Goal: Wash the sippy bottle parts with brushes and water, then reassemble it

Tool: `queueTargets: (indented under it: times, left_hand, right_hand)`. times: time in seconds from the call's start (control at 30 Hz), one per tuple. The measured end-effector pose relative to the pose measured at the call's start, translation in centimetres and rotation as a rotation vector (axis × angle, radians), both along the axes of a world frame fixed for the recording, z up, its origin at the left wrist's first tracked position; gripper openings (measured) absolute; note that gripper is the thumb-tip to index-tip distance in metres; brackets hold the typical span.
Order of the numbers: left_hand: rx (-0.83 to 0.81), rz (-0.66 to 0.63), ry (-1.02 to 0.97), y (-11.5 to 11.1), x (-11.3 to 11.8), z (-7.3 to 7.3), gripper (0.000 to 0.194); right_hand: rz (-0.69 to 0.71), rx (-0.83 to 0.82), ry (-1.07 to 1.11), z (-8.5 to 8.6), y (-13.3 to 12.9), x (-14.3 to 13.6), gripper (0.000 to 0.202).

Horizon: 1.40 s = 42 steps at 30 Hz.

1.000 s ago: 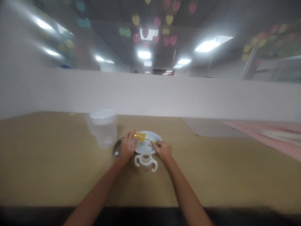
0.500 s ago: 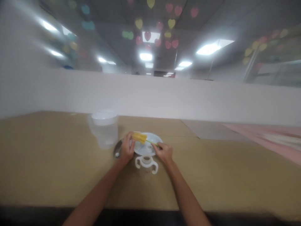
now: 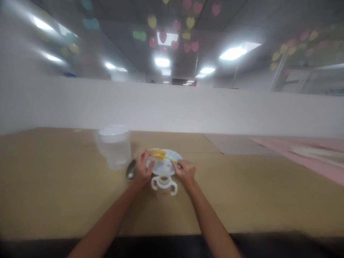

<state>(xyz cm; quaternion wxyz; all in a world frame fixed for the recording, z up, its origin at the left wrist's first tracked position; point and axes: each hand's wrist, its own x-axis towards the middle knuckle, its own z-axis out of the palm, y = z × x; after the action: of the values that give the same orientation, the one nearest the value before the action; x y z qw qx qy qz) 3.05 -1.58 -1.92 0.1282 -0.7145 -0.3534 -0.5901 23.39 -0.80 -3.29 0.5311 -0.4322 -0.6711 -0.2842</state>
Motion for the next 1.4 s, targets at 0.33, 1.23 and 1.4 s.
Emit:
queueTargets:
  times: [0.33, 1.23, 1.4]
  left_hand:
    - [-0.023, 0.081, -0.354, 1.8, -0.9, 0.2, 0.040]
    - [-0.566, 0.421, 0.032, 4.2, -4.0, -1.5, 0.016]
    - [-0.659, 0.309, 0.044, 4.5, -4.2, -2.1, 0.024]
  right_hand:
    - [-0.074, 0.087, -0.044, 0.2, 0.3, 0.0, 0.041]
    - [-0.216, -0.007, 0.099, -0.2, 1.2, 0.8, 0.046]
    - [-0.224, -0.027, 0.107, -0.3, 1.2, 0.7, 0.048]
